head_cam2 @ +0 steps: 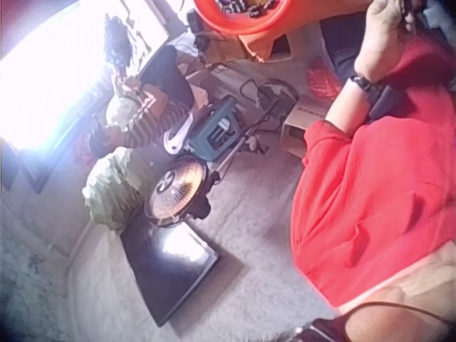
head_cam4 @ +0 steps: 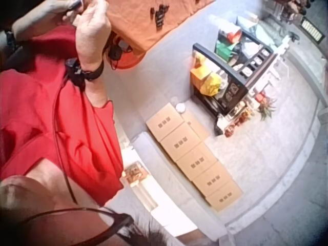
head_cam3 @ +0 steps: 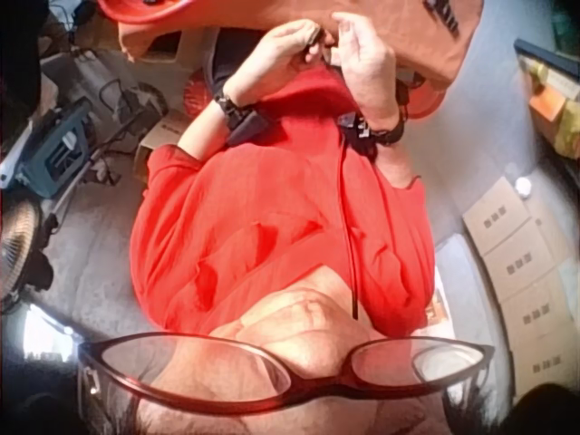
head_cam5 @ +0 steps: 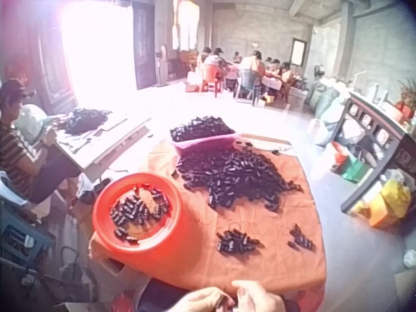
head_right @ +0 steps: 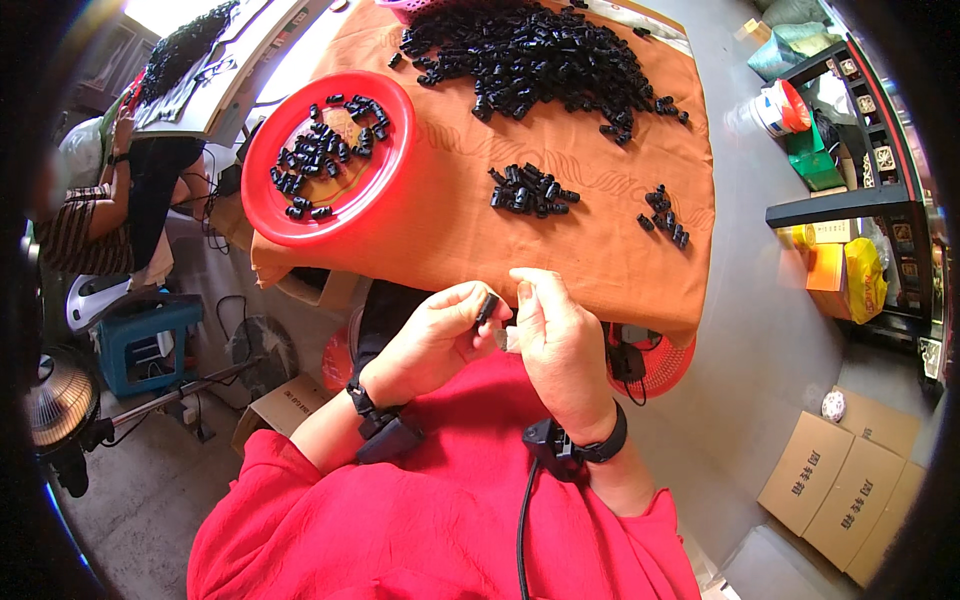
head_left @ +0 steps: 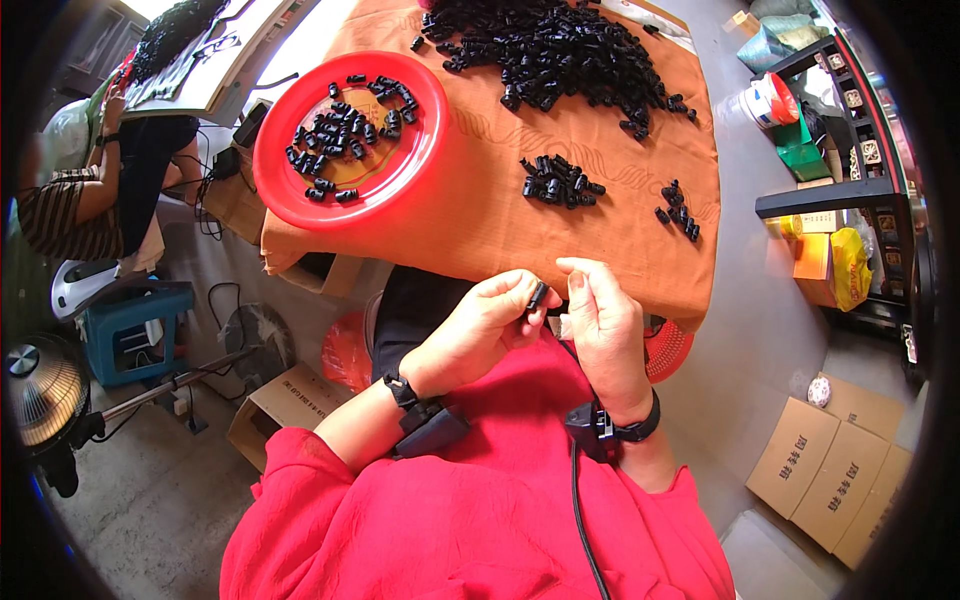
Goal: Assemble small black plastic shoe components manually.
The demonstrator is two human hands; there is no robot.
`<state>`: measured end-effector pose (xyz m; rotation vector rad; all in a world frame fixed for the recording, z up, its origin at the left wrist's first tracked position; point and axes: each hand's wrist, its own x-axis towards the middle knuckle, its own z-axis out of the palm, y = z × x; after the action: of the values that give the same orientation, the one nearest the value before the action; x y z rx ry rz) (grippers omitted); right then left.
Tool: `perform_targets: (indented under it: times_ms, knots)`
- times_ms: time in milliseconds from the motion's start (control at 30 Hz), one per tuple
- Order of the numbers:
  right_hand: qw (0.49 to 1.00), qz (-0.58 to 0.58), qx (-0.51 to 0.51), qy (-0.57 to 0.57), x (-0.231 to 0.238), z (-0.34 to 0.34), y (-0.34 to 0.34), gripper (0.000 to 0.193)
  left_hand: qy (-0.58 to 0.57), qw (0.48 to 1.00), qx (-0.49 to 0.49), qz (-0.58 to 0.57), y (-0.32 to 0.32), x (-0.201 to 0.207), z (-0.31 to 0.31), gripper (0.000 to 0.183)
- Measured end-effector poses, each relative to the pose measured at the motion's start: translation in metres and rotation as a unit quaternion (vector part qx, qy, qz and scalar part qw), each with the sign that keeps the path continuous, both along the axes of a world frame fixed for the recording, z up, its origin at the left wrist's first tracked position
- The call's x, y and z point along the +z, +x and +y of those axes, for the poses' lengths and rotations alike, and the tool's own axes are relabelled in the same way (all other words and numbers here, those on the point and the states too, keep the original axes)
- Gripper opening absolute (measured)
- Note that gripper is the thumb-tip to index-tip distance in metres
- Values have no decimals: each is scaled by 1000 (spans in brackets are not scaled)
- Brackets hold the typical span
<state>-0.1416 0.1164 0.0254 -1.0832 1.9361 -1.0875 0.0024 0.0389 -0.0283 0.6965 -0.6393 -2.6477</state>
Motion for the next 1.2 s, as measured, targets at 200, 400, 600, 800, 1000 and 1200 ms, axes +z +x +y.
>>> perform_targets:
  times_ms: [200,400,600,800,1000,1200]
  knots:
    - [997,-20,55,-42,-4,-2,3,15,9,1000,17,16,0,-8,2,19]
    - [998,-23,63,-10,-6,-1,4,9,-14,1000,9,9,1,-12,-1,20]
    - [997,-44,59,-26,-5,-2,3,9,-18,1000,4,6,0,-8,-1,22]
    - [997,-42,69,-19,-8,-1,2,8,-24,1000,1,2,2,-16,-1,22]
    - [999,47,3,-21,-9,-5,5,9,-68,997,-7,-37,-1,-4,0,22]
    - [997,81,1,-2,-8,-7,5,9,-90,995,-4,-47,-2,1,2,21]
